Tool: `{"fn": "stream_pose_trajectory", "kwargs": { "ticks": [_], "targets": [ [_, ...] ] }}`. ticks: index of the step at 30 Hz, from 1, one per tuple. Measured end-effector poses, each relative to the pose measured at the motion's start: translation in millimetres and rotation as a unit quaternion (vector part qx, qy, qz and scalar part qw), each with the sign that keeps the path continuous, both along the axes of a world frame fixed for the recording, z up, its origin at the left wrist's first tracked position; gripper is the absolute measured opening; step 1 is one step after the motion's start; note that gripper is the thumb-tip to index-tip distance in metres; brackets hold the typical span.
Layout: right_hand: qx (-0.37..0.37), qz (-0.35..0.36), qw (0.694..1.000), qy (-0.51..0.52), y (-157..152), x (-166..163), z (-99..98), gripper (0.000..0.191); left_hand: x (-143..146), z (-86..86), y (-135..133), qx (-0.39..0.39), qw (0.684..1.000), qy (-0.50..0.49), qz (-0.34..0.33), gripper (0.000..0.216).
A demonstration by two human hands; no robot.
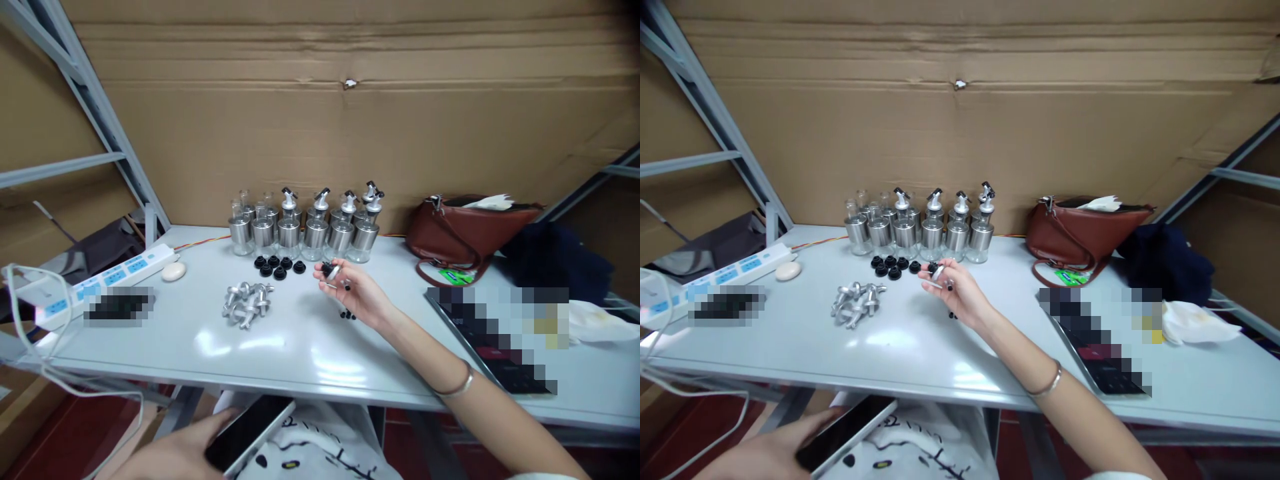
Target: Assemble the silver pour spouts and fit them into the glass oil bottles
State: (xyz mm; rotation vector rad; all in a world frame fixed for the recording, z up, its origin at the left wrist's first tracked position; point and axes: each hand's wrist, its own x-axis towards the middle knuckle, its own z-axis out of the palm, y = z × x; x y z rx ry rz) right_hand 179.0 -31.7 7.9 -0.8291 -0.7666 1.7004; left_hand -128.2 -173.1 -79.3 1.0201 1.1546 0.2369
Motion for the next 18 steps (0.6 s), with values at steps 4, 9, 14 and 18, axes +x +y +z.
{"fn": "stream_pose_trajectory", "kwargs": {
  "ticks": [4, 9, 14, 18],
  "targets": [
    [0.023, 0.012, 1.0, 0.009, -3, 1, 2.8, 0.027, 46, -26.1, 28, -0.074, 0.995, -0.061, 0.0, 0.052],
    [0.067, 0.041, 0.994, -0.078, -5, -2, 1.8, 0.019, 84, -44.4, 31, -0.208, 0.969, -0.109, 0.078, 0.016],
    [0.069, 0.023, 0.989, -0.132, -5, -5, -0.7, 0.038, 113, -45.5, 30, -0.196, 0.937, -0.198, 0.21, 0.014],
    [0.048, 0.048, 0.988, -0.139, -8, -7, -0.2, 0.057, 117, -50.1, 28, -0.211, 0.913, -0.181, 0.298, 0.016]
  ]
}}
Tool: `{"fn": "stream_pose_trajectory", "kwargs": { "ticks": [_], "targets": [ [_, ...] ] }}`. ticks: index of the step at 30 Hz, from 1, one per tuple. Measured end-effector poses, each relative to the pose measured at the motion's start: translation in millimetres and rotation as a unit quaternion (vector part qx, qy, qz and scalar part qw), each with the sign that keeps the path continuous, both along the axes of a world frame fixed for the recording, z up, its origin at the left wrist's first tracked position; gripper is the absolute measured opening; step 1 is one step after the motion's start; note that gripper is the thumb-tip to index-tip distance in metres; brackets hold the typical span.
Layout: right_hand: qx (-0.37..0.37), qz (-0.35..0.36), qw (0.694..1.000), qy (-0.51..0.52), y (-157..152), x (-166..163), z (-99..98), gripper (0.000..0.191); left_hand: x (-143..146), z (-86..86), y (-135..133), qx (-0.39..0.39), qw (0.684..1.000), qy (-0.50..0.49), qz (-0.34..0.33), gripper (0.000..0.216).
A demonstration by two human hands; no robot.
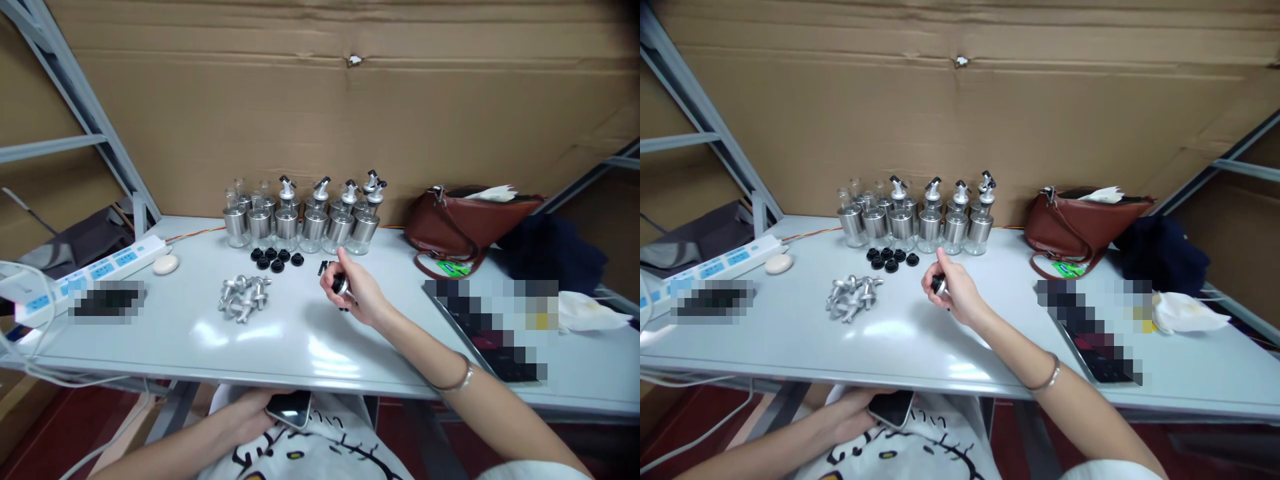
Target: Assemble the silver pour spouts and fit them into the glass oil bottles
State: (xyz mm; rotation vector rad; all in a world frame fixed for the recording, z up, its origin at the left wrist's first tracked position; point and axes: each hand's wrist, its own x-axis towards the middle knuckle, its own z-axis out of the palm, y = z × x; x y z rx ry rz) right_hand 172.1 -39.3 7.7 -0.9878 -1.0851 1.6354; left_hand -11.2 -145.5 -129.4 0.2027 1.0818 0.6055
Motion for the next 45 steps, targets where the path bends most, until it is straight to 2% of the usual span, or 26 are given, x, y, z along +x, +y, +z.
{"fn": "stream_pose_trajectory", "kwargs": {
  "ticks": [4, 7, 11, 13, 16, 19, 22, 27, 29, 32, 33, 34, 38, 42, 45],
  "targets": [
    [-0.005, 0.003, 0.999, -0.038, -3, -3, -1.4, 0.064, -9, -1.0, -7, -0.023, 0.998, -0.033, 0.048, 0.026],
    [0.006, 0.011, 0.998, -0.064, -3, -3, -2.4, 0.065, -16, -2.4, -13, -0.02, 0.998, -0.039, 0.05, 0.03],
    [-0.014, 0.038, 0.996, -0.074, 2, 2, -5.4, 0.062, -24, 0.0, -14, -0.054, 0.995, -0.044, 0.072, 0.038],
    [-0.022, 0.023, 0.998, -0.055, 6, 5, -9.1, 0.051, -26, 3.4, -12, -0.068, 0.991, -0.048, 0.106, 0.039],
    [-0.019, 0.021, 0.999, -0.045, 10, 8, -14.8, 0.025, -26, 5.5, -8, -0.068, 0.984, -0.03, 0.159, 0.034],
    [-0.023, 0.068, 0.995, -0.074, 9, 8, -16.5, 0.025, -25, 1.1, -7, -0.042, 0.984, -0.01, 0.171, 0.023],
    [-0.024, 0.102, 0.99, -0.09, 5, 7, -14.8, 0.022, -26, -5.7, -7, -0.023, 0.986, 0.02, 0.164, 0.01],
    [-0.017, 0.1, 0.988, -0.115, 5, 7, -12.5, 0.019, -28, -8.4, -8, -0.021, 0.991, 0.058, 0.122, 0.021],
    [-0.023, 0.084, 0.989, -0.117, 6, 7, -11.2, 0.02, -27, -5.8, -10, -0.02, 0.996, 0.039, 0.077, 0.022],
    [-0.023, 0.061, 0.992, -0.112, 5, 6, -8.9, 0.018, -27, -1.7, -13, -0.063, 0.997, 0.024, -0.039, 0.014],
    [-0.019, 0.062, 0.992, -0.111, 5, 6, -8.4, 0.017, -27, -0.8, -13, -0.076, 0.996, 0.025, -0.05, 0.014],
    [-0.014, 0.067, 0.991, -0.113, 5, 6, -8.3, 0.015, -26, -0.2, -13, -0.079, 0.996, 0.03, -0.032, 0.015],
    [0.014, 0.087, 0.989, -0.123, 4, 5, -12.0, 0.009, -25, 2.6, -7, -0.007, 0.991, 0.036, 0.131, 0.017],
    [0.118, 0.041, 0.975, -0.185, 10, 9, -18.0, 0.014, -26, 9.5, 0, -0.01, 0.982, 0.04, 0.186, 0.026],
    [0.216, -0.028, 0.943, -0.252, 26, 26, -16.3, 0.031, -32, 13.0, 2, -0.027, 0.975, 0.07, 0.208, 0.029]
  ]
}}
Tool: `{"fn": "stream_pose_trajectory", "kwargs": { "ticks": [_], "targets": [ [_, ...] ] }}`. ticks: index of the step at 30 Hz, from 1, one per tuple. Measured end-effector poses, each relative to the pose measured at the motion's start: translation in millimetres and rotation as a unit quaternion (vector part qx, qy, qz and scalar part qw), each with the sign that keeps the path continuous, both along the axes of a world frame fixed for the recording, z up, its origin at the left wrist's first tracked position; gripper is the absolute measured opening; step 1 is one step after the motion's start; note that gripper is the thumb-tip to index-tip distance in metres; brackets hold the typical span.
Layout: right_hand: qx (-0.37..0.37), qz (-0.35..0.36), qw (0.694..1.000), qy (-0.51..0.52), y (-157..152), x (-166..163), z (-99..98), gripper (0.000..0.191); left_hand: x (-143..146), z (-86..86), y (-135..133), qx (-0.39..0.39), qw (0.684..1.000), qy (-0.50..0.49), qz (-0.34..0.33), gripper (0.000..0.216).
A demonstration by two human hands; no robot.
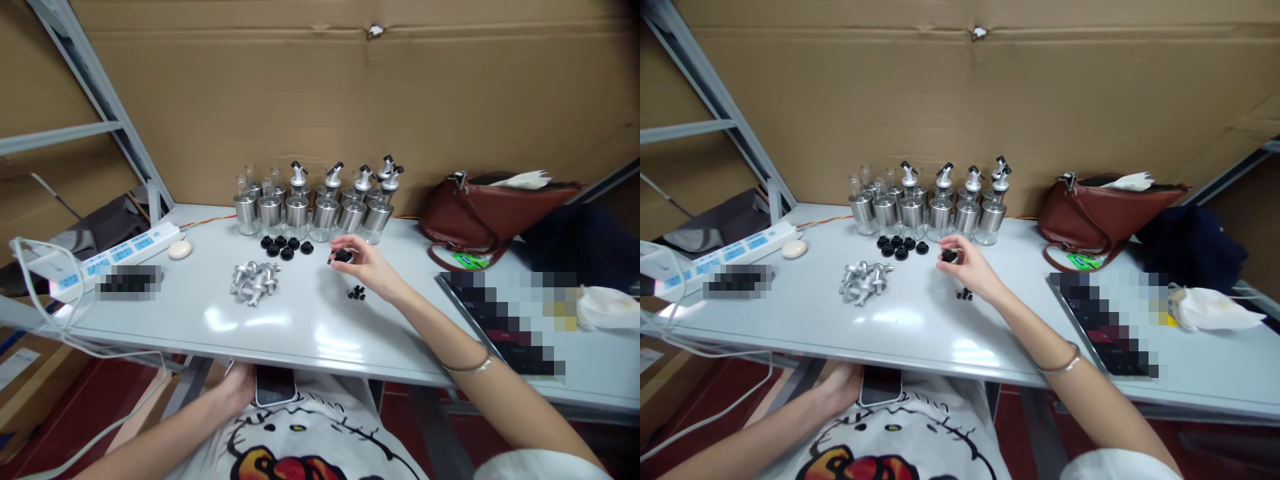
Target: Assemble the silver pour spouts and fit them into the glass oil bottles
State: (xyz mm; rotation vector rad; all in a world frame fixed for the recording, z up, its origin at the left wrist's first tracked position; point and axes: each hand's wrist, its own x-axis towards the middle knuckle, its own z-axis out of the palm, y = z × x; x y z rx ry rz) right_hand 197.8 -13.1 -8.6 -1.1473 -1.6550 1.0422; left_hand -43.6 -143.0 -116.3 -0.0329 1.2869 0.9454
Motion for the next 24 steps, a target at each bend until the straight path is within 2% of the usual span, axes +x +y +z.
{"fn": "stream_pose_trajectory", "kwargs": {
  "ticks": [2, 4, 6, 9, 14, 19, 22, 24],
  "targets": [
    [0.063, -0.051, 0.995, -0.064, 16, 17, 5.3, 0.033, -8, 0.6, 0, -0.01, 1.0, 0.008, 0.004, 0.031],
    [0.125, -0.096, 0.971, -0.182, 32, 32, 11.5, 0.016, -18, 1.0, -1, -0.018, 1.0, 0.012, -0.001, 0.033],
    [0.15, -0.086, 0.943, -0.285, 45, 42, 15.1, 0.015, -27, 2.7, -3, -0.025, 0.999, 0.023, -0.004, 0.033],
    [0.162, -0.027, 0.904, -0.394, 55, 39, 11.7, 0.014, -35, 7.0, -8, -0.023, 0.999, 0.03, -0.008, 0.033],
    [0.168, -0.014, 0.851, -0.497, 59, 13, -2.2, 0.018, -41, 7.2, -8, 0.012, 1.0, -0.003, -0.01, 0.037],
    [0.161, -0.009, 0.843, -0.513, 61, 7, -4.8, 0.013, -56, -2.7, -6, 0.018, 0.999, 0.006, -0.042, 0.031],
    [0.171, -0.002, 0.857, -0.485, 53, 8, -2.4, 0.014, -68, -6.8, -8, 0.021, 0.997, 0.026, -0.069, 0.025],
    [0.181, 0.031, 0.872, -0.453, 44, 8, -1.1, 0.014, -76, -6.7, -11, 0.012, 0.994, 0.05, -0.094, 0.014]
  ]
}}
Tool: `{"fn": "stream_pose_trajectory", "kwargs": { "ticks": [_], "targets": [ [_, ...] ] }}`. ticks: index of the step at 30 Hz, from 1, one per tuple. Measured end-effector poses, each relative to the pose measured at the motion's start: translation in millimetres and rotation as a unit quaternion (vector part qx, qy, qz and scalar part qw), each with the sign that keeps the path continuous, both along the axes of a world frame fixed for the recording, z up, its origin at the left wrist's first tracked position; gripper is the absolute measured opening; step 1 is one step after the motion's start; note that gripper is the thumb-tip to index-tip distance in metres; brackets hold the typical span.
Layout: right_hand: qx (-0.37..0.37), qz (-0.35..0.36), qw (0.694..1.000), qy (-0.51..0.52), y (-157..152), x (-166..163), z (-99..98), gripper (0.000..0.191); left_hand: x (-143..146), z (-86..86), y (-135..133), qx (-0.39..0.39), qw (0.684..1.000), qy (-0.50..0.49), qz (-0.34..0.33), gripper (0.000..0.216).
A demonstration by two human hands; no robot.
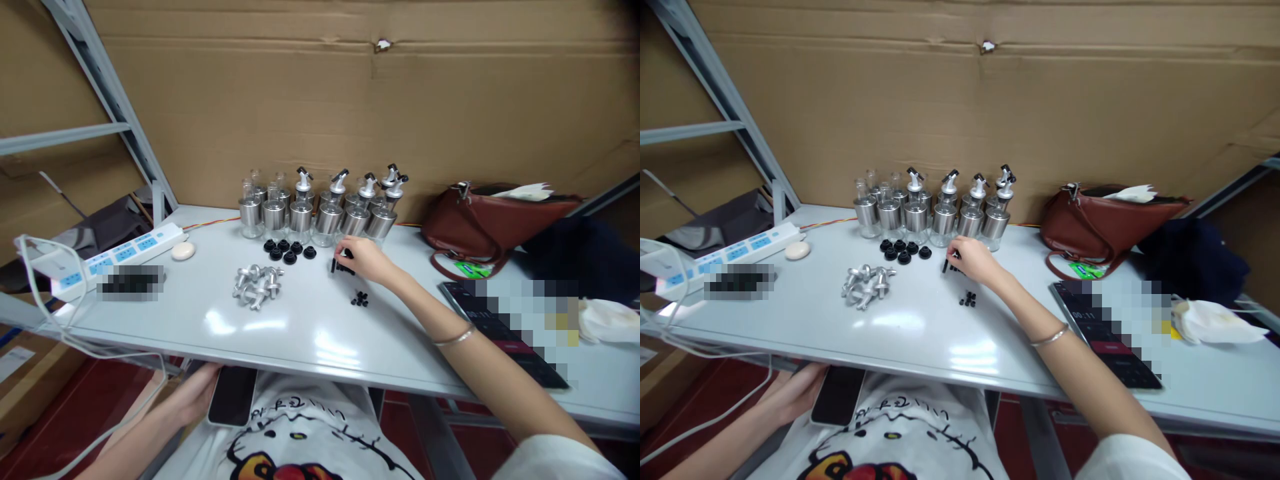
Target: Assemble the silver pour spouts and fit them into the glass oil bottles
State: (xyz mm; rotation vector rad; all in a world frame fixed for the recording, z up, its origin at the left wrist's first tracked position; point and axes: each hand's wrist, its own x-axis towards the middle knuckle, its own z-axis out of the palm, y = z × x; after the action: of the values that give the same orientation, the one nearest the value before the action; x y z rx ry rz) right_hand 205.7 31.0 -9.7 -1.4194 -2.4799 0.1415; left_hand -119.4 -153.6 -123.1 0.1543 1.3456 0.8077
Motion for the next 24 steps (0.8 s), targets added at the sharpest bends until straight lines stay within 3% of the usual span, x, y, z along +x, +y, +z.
{"fn": "stream_pose_trajectory", "kwargs": {
  "ticks": [3, 8, 15, 19, 24],
  "targets": [
    [-0.026, 0.049, 0.998, -0.015, -13, -2, 1.1, 0.014, -6, 3.7, -4, -0.018, 0.999, 0.026, -0.037, 0.006],
    [-0.014, -0.018, 0.99, -0.137, -15, -8, 8.8, 0.016, -2, 6.7, -4, 0.005, 0.999, 0.034, -0.025, 0.011],
    [0.008, -0.002, 0.994, -0.109, 4, -47, 15.5, 0.034, 0, 3.4, 2, 0.04, 0.999, 0.003, -0.018, 0.019],
    [0.019, 0.009, 0.994, -0.104, 10, -60, 5.7, 0.036, 1, 11.4, -2, 0.038, 0.995, 0.057, -0.074, 0.013],
    [0.011, 0.004, 0.996, -0.09, 9, -60, -3.3, 0.043, 2, 19.0, -8, 0.1, 0.99, 0.038, -0.091, 0.044]
  ]
}}
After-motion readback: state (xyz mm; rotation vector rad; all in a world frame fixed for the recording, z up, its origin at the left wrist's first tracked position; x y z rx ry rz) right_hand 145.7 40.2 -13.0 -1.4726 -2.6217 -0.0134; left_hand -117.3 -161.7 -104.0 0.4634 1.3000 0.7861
